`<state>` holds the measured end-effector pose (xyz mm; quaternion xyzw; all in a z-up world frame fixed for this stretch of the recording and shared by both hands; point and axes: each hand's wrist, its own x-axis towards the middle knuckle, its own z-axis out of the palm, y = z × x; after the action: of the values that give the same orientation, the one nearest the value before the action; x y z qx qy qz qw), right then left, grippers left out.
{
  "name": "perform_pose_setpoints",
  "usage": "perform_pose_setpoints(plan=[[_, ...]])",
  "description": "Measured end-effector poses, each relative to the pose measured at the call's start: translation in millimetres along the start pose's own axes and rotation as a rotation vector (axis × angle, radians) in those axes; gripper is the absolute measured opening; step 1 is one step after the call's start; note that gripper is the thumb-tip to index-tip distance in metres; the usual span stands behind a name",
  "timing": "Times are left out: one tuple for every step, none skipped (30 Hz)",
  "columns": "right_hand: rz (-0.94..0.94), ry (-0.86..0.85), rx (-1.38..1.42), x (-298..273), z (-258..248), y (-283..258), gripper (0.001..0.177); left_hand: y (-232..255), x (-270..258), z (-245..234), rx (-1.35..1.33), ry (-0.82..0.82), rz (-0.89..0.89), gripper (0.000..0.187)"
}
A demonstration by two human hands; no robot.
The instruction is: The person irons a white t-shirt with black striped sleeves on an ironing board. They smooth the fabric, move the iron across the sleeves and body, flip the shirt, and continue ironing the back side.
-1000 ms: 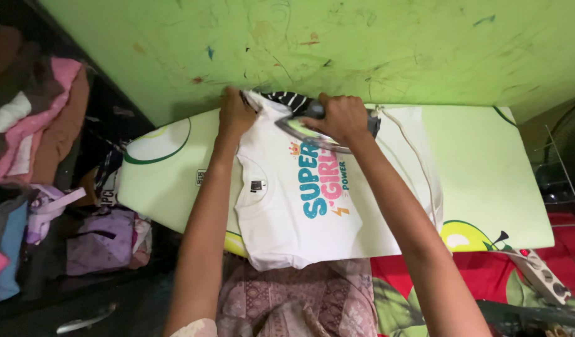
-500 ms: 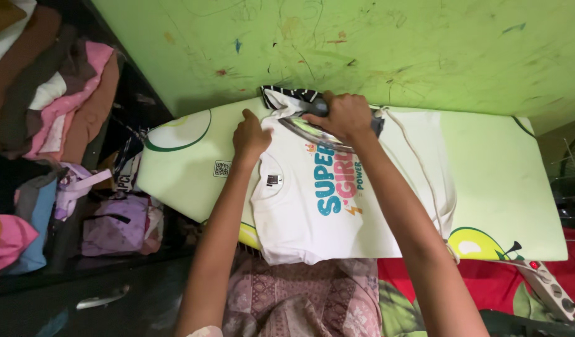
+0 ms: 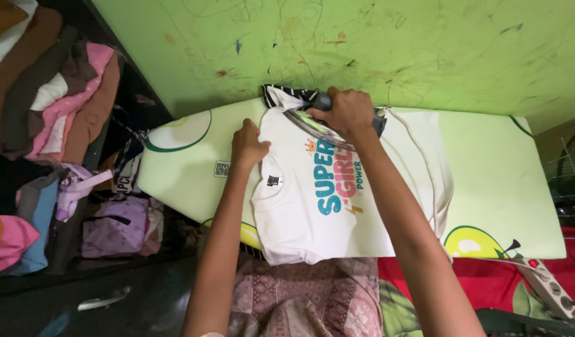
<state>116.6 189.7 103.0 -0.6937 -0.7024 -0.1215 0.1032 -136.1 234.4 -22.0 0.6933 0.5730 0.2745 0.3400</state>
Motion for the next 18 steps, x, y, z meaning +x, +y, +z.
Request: perform_pose_setpoints(plan=[[-0.004,-0.008,0.000,2,0,-3,0.072,-3,1,0,0.000,-0.010,0.006,0.042],[-0.009,-0.018,0.002,4,3,-11,0.072,-6,3,0,0.006,-0.009,0.024,0.038],[-0.014,-0.027,0.004,8,5,-19,0.071,-9,5,1,0.013,-0.007,0.042,0.035],[-0.032,-0.034,0.010,11,9,-30,0.072,-13,5,1,0.021,-0.006,0.057,0.031],[-0.049,-0.042,0.016,14,13,-41,0.073,-15,6,3,0.053,0.003,0.052,0.027],[-0.068,-0.049,0.019,18,15,-49,0.074,-16,8,6,0.082,0.013,0.046,0.023],[-0.073,-0.023,0.034,21,17,-56,0.073,-16,9,8,0.111,0.023,0.041,0.018],[-0.076,0.001,0.049,22,19,-61,0.073,-16,9,9,0.131,0.011,0.019,0.016],[-0.080,0.025,0.064,22,19,-63,0.072,-14,8,9,0.152,-0.001,-0.002,0.014],[-0.057,0.007,0.070,22,17,-63,0.072,-12,6,8,0.173,-0.014,-0.022,0.012],[-0.034,-0.011,0.076,21,14,-61,0.071,-10,3,6,0.178,-0.019,-0.034,0.015],[-0.015,-0.027,0.079,20,10,-57,0.070,-8,0,3,0.179,-0.021,-0.046,0.017],[0.017,-0.040,0.084,19,5,-52,0.069,-5,-2,-2,0.181,-0.023,-0.058,0.020],[0.048,-0.057,0.089,16,0,-45,0.068,-3,-5,-7,0.173,-0.034,-0.081,0.021],[0.080,-0.073,0.094,14,-4,-41,0.068,-1,-7,-12,0.165,-0.045,-0.105,0.022],[0.067,-0.079,0.095,12,-7,-39,0.067,1,-10,-15,0.155,-0.057,-0.128,0.024],[0.054,-0.085,0.097,11,-9,-37,0.067,3,-13,-17,0.152,-0.067,-0.125,0.023],[0.043,-0.087,0.099,11,-11,-38,0.067,6,-12,-20,0.151,-0.076,-0.118,0.023]])
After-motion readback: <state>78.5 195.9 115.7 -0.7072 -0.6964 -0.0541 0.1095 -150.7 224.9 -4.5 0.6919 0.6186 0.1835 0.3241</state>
